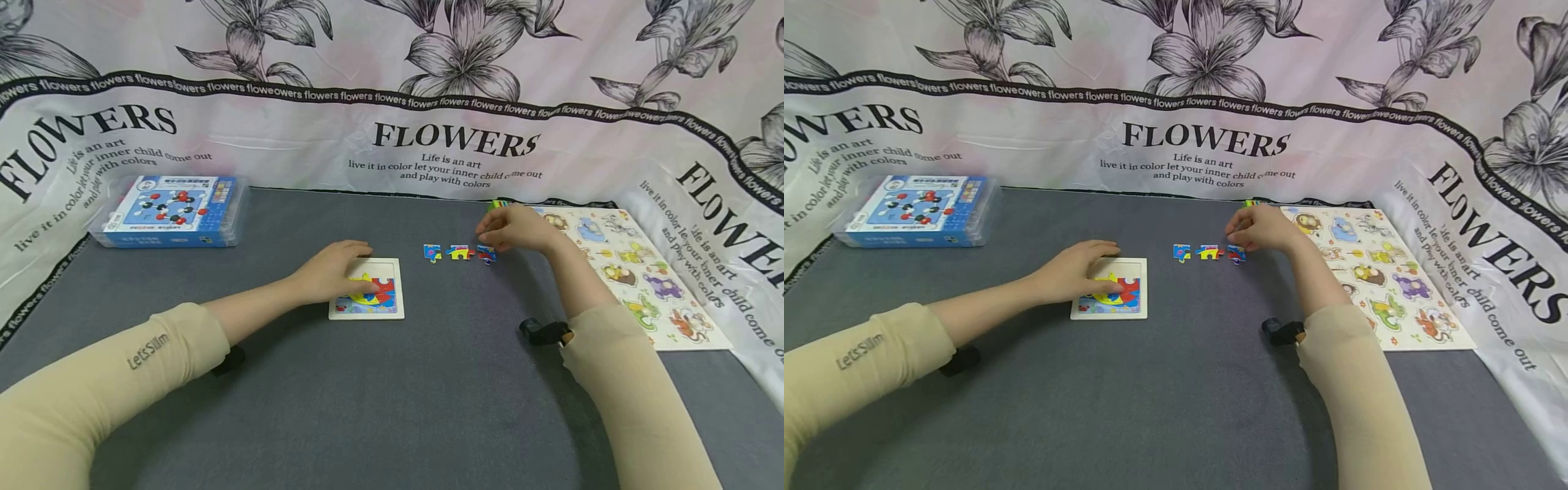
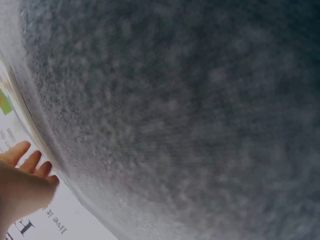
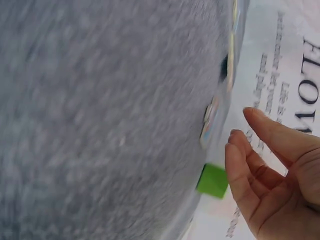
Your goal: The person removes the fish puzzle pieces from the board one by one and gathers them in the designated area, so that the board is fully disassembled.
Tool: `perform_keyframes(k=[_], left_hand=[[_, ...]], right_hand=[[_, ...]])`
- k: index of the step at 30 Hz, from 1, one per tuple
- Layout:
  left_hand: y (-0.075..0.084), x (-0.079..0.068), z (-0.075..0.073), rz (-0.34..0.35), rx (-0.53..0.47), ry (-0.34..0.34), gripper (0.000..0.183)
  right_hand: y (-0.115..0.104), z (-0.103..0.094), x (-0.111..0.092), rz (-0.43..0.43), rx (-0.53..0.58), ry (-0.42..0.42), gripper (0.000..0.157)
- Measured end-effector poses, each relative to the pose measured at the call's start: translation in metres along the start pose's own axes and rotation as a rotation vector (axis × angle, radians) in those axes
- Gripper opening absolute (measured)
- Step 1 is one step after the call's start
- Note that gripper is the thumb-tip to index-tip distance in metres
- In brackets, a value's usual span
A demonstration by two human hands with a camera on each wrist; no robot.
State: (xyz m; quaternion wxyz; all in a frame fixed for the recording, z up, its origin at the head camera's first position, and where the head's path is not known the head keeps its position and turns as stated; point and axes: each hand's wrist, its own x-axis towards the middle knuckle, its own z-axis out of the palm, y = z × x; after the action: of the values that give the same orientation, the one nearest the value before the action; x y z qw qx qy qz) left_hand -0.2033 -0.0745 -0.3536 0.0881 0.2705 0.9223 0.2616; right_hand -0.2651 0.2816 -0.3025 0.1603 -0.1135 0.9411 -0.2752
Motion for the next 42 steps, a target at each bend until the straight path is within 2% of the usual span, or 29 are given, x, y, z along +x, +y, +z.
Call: perform_keyframes(k=[4,10,17,21,26,32,42], left_hand=[[-0.003,-0.003,-0.007,0.015,-0.022,-0.036,0.079],[-0.014,-0.013,-0.014,0.021,-0.028,-0.069,0.078],[-0.027,-0.026,-0.019,0.041,-0.058,-0.074,0.083],[-0.030,-0.029,-0.018,0.058,-0.070,-0.075,0.084],[-0.032,-0.029,-0.015,0.073,-0.102,-0.079,0.085],[-0.034,-0.030,-0.011,0.084,-0.114,-0.055,0.086],[-0.037,-0.032,-0.010,0.102,-0.157,-0.049,0.084]], right_hand=[[-0.018,0.007,0.001,-0.056,-0.023,0.018,0.023],[-0.051,0.027,0.005,-0.160,-0.029,0.015,0.021],[-0.093,0.053,0.006,-0.244,-0.071,-0.044,0.019],[-0.114,0.069,0.009,-0.299,-0.094,-0.086,0.017],[-0.136,0.087,0.012,-0.346,-0.097,-0.177,0.017],[-0.151,0.103,0.019,-0.376,-0.122,-0.281,0.019],[-0.155,0.120,0.023,-0.387,-0.159,-0.327,0.030]])
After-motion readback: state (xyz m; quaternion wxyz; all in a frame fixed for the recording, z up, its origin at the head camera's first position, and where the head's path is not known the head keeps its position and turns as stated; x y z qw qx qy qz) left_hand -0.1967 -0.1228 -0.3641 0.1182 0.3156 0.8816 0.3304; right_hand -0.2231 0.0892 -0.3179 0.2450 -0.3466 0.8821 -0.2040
